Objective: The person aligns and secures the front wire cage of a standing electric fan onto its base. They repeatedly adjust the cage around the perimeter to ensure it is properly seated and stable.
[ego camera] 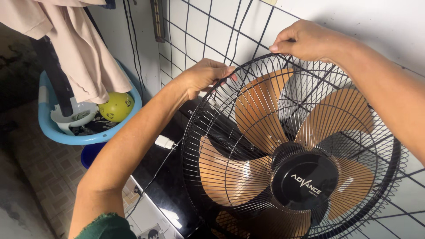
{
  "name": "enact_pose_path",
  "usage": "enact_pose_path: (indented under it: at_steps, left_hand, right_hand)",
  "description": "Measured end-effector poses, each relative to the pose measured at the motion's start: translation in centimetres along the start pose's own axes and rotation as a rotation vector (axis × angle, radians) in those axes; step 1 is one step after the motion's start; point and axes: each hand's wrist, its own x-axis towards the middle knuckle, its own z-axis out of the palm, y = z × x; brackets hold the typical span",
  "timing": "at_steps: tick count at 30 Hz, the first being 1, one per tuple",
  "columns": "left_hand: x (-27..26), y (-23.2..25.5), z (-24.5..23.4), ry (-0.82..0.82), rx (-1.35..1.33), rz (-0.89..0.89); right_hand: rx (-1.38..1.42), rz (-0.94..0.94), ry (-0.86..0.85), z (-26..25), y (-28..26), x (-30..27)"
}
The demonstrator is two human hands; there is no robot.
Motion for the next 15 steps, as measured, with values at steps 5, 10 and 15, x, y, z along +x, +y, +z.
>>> enact_pose_path:
  at_steps: [5, 10, 15]
  left_hand:
    - [0.6, -1.3, 0.3, -0.012, -0.203, 0.038]
    - [1.4, -2.1, 0.0, -0.107, -0.321, 0.068]
    - [1.9, -2.1, 0.3, -0.057, -0.289, 0.062]
  right_hand:
    - [0.002, -0.022, -0.119, -1.0, 0.6, -0.5]
    - [0.004, -0.043, -0.288, -2.3, 2.0, 0.1]
    - [0.042, -0.009, -0.355, -3.0, 3.4, 1.6]
